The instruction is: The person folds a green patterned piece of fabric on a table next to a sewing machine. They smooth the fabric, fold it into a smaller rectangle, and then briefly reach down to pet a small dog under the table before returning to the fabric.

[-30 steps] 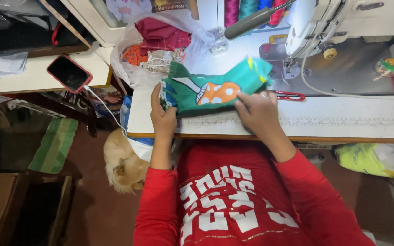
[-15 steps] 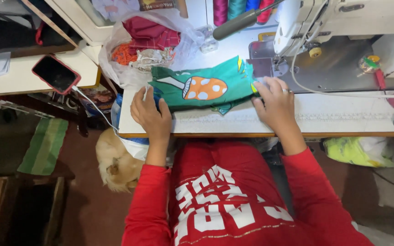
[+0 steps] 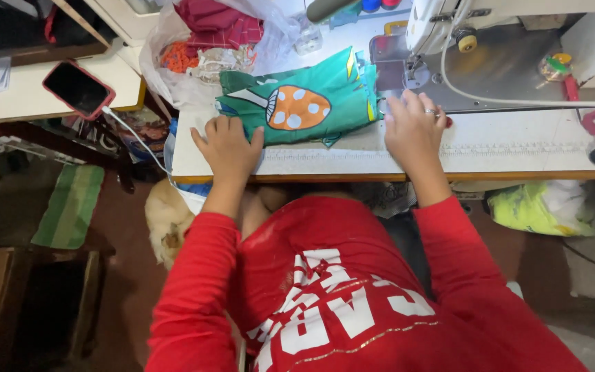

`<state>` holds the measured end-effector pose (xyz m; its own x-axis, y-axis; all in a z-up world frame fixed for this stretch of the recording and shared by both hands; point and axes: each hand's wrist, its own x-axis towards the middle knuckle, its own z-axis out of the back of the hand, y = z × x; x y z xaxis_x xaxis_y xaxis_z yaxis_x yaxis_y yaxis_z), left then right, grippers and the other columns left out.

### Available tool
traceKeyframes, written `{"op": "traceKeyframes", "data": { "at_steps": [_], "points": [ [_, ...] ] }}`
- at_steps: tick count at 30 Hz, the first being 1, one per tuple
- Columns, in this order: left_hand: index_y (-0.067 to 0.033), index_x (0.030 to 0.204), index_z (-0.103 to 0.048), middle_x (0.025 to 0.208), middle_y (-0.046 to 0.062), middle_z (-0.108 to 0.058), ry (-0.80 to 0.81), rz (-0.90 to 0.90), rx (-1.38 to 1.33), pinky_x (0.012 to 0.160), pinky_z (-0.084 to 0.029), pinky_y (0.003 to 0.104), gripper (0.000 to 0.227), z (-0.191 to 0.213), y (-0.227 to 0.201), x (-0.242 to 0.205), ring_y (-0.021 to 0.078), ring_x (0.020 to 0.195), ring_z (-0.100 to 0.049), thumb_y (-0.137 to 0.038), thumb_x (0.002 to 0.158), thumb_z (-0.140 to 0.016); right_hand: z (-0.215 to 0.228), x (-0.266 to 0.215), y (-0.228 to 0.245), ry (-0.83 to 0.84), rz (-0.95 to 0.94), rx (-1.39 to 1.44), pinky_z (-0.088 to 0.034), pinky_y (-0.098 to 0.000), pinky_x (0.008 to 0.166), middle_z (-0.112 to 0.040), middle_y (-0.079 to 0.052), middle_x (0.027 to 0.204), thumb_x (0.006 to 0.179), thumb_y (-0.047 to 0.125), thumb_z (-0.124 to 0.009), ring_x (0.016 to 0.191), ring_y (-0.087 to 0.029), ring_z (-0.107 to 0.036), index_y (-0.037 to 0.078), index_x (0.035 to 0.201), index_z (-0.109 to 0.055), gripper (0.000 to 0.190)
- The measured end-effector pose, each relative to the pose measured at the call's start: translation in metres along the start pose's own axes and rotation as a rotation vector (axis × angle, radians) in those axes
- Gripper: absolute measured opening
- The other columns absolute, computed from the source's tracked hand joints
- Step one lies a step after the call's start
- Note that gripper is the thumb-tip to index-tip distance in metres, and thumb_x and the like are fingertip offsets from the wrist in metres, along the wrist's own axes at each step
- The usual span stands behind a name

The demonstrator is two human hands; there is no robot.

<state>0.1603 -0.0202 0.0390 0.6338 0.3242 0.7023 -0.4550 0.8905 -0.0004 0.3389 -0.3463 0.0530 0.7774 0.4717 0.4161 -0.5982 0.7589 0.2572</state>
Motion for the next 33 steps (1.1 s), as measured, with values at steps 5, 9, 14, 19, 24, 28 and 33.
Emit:
{"op": "traceKeyframes", "data": {
  "at_steps": [5, 9, 14, 19, 24, 28, 33],
  "points": [
    [-0.0108, 0.104, -0.068, 0.095, 0.013, -0.067, 0.348, -0.126, 0.090, 0.108, -0.024, 0.071, 0.051, 0.036, 0.007, 0.025, 0.0382, 0.106, -0.064, -0.060, 0.091, -0.065, 0.002, -0.001, -0.002, -0.027, -0.042, 0.071, -0.025, -0.0697, 0.108, -0.061, -0.020, 0.138, 0.102, 0.001, -0.051, 0.139, -0.045, -0.046, 0.015, 0.130, -0.073, 0.037],
    [-0.0179, 0.122, -0.069, 0.104, 0.008, -0.060, 0.192, -0.288, -0.057, 0.084, -0.055, 0.050, 0.072, 0.006, 0.012, 0.041, 0.0343, 0.102, -0.063, -0.041, 0.055, -0.084, -0.007, 0.003, -0.013, -0.009, -0.085, 0.118, -0.025, -0.0675, 0.112, -0.063, -0.016, 0.136, 0.102, -0.004, -0.047, 0.140, -0.040, -0.048, 0.018, 0.128, -0.074, 0.043],
    [-0.0101, 0.149, -0.051, 0.139, 0.017, -0.056, 0.442, -0.167, -0.469, 0.115, -0.038, 0.052, 0.088, -0.014, -0.012, 0.051, 0.0416, 0.136, -0.050, -0.035, 0.067, -0.073, 0.007, 0.002, 0.000, 0.031, -0.060, 0.087, -0.015, -0.0704, 0.115, -0.062, -0.017, 0.140, 0.109, 0.018, -0.050, 0.143, -0.040, -0.047, 0.018, 0.130, -0.071, 0.029],
    [-0.0099, 0.146, -0.054, 0.132, 0.015, -0.058, 0.355, -0.051, -0.511, 0.116, -0.035, 0.052, 0.098, -0.036, -0.026, 0.055, 0.0402, 0.133, -0.050, -0.065, 0.068, -0.076, 0.013, 0.003, 0.008, 0.043, 0.020, 0.052, -0.013, -0.0730, 0.117, -0.062, -0.017, 0.142, 0.109, 0.034, -0.052, 0.144, -0.041, -0.048, 0.020, 0.130, -0.069, 0.031],
    [-0.0147, 0.144, -0.056, 0.128, 0.009, -0.058, 0.523, 0.027, -0.484, 0.113, -0.031, 0.059, 0.102, -0.033, -0.028, 0.059, 0.0379, 0.131, -0.048, -0.071, 0.063, -0.078, 0.014, 0.001, 0.010, 0.052, 0.136, -0.028, -0.014, -0.0738, 0.117, -0.064, -0.017, 0.140, 0.100, 0.029, -0.061, 0.143, -0.041, -0.050, 0.020, 0.133, -0.070, 0.036],
    [-0.0139, 0.119, -0.064, 0.106, 0.007, -0.056, 0.299, -0.043, -0.581, 0.108, -0.037, 0.053, 0.083, -0.061, -0.011, 0.051, 0.0353, 0.113, -0.057, -0.071, 0.062, -0.081, 0.008, 0.002, 0.004, -0.069, 0.232, -0.098, -0.019, -0.0704, 0.117, -0.065, -0.012, 0.140, 0.099, 0.032, -0.061, 0.142, -0.036, -0.051, 0.022, 0.131, -0.070, 0.034],
    [-0.0177, 0.099, -0.063, 0.091, 0.004, -0.056, 0.075, 0.080, -0.558, 0.088, -0.049, 0.044, 0.025, -0.050, 0.024, 0.036, 0.0314, 0.091, -0.063, -0.041, 0.096, -0.073, 0.009, 0.002, 0.006, -0.031, 0.236, -0.003, -0.020, -0.0728, 0.116, -0.064, -0.013, 0.138, 0.100, 0.042, -0.061, 0.140, -0.039, -0.052, 0.021, 0.135, -0.067, 0.042]
  ]
}}
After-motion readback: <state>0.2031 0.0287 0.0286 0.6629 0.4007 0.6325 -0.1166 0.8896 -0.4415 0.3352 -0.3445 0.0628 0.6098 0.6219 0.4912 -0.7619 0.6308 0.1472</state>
